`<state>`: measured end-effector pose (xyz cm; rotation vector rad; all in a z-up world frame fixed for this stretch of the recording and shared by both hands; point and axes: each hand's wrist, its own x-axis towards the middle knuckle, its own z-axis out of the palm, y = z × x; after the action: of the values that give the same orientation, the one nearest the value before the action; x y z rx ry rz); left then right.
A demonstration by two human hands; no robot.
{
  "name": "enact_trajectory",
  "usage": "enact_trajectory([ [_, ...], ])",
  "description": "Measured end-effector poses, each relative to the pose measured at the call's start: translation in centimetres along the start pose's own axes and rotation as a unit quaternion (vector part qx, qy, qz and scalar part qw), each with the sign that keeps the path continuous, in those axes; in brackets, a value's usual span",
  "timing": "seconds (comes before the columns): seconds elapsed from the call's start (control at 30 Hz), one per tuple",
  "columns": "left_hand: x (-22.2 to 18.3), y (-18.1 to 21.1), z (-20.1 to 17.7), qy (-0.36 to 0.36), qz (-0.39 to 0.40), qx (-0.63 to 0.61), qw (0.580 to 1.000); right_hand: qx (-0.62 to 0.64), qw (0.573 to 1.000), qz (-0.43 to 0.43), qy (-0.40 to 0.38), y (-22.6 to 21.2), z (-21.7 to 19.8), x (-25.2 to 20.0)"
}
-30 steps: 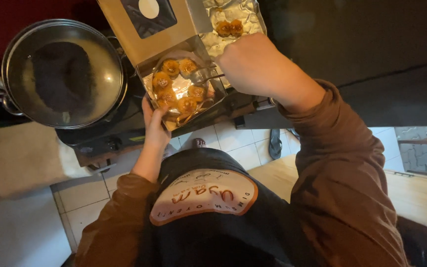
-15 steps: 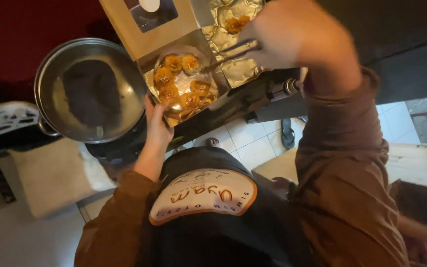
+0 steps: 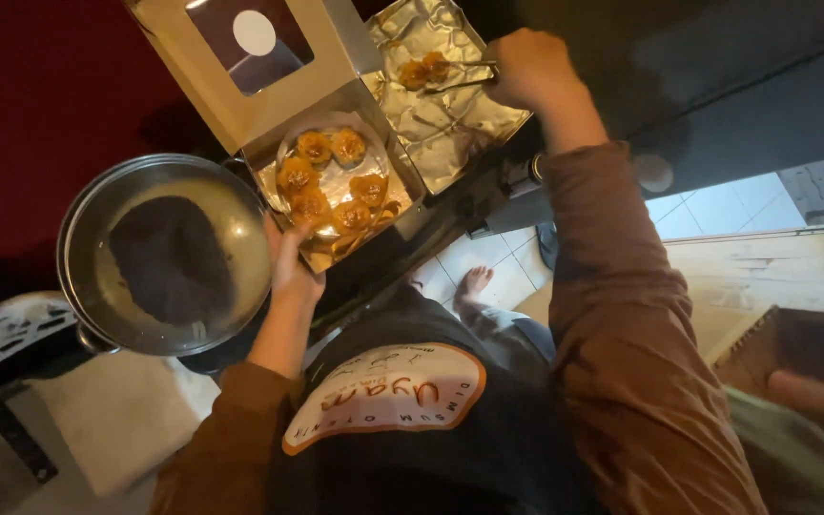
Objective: Packing cooked food items from a tray into a delivery box using tongs and preparing the container.
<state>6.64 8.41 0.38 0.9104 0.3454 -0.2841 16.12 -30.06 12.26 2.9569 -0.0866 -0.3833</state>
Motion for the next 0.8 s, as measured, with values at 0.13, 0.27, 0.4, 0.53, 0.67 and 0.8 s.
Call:
enact_trajectory([
  [0.13,-0.2,1.0,1.5,-0.037,0.008,-0.013,0.999,-0.044,0.998,-0.045,0.021,0.3,3.2,5.0],
  [0.27,-0.3,1.1,2.4,-0.043,0.003,-0.017,0.999,-0.077,0.996,-0.043,-0.024,0.2,4.1,8.5],
  [0.4,0.0,1.4,2.8,-0.052,0.018,-0.020,0.998,-0.075,0.994,-0.057,-0.054,-0.2,3.1,10.9],
  [0.53,-0.3,1.7,3.1,-0.037,0.002,-0.017,0.999,-0.095,0.987,-0.067,-0.107,-0.6,1.6,12.2],
  [0.67,-0.1,1.4,2.7,-0.023,-0.014,-0.029,0.999,-0.125,0.982,-0.100,-0.097,-1.1,1.7,12.7],
  [0.8,0.2,0.7,2.1,-0.024,-0.011,-0.044,0.999,-0.121,0.980,-0.103,-0.122,-1.8,1.2,11.8],
])
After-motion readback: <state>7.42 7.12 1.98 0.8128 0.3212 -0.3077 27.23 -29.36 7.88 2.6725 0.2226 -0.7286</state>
